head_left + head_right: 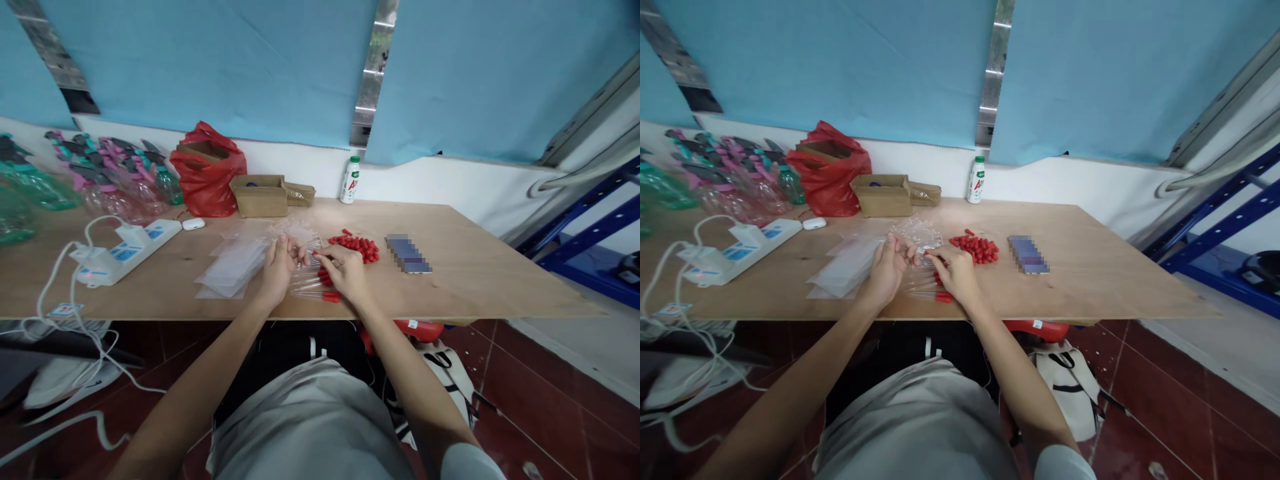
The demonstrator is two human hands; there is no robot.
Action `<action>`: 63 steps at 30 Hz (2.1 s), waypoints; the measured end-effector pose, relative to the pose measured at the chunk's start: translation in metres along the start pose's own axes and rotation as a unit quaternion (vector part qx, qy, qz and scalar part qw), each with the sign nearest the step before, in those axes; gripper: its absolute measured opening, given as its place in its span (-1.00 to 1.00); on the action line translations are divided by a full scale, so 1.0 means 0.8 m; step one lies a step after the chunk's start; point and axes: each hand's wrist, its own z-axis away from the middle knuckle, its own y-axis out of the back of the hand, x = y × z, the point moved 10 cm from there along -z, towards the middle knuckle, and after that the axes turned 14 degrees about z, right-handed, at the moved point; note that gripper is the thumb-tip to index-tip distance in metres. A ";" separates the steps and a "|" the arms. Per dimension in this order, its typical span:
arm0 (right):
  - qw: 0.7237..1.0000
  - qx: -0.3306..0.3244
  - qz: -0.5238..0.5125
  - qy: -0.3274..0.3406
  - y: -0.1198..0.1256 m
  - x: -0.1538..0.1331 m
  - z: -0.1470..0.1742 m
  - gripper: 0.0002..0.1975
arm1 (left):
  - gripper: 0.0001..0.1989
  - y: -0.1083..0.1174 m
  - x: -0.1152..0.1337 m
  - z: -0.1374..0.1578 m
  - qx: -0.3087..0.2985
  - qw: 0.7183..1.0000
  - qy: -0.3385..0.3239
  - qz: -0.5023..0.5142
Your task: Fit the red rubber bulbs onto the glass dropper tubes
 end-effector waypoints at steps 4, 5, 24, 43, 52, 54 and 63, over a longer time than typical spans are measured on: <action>1.000 -0.009 0.004 0.019 -0.002 -0.005 -0.002 -0.81 | -0.55 0.000 -0.003 0.001 0.013 0.999 0.026 0.035; 1.000 -0.005 0.008 0.018 -0.001 -0.004 -0.002 -0.81 | -0.56 -0.002 -0.003 0.002 0.012 0.999 0.030 0.044; 0.999 0.036 0.010 0.018 0.015 -0.017 -0.006 -0.90 | -0.53 -0.019 -0.005 0.011 0.012 0.956 0.185 0.230; 0.998 -0.011 -0.054 -0.043 0.004 0.005 0.002 -0.78 | -0.56 0.001 0.003 0.007 0.064 0.965 0.136 0.214; 0.998 -0.005 -0.053 -0.046 0.003 0.007 0.003 -0.75 | -0.55 -0.005 0.001 0.007 0.041 0.968 0.135 0.209; 0.998 -0.001 -0.048 -0.048 0.003 0.008 0.003 -0.76 | -0.55 -0.005 -0.001 0.007 0.041 0.967 0.137 0.210; 0.998 -0.013 -0.051 -0.044 0.001 0.007 0.003 -0.74 | -0.54 -0.013 -0.005 0.013 0.045 0.967 0.150 0.202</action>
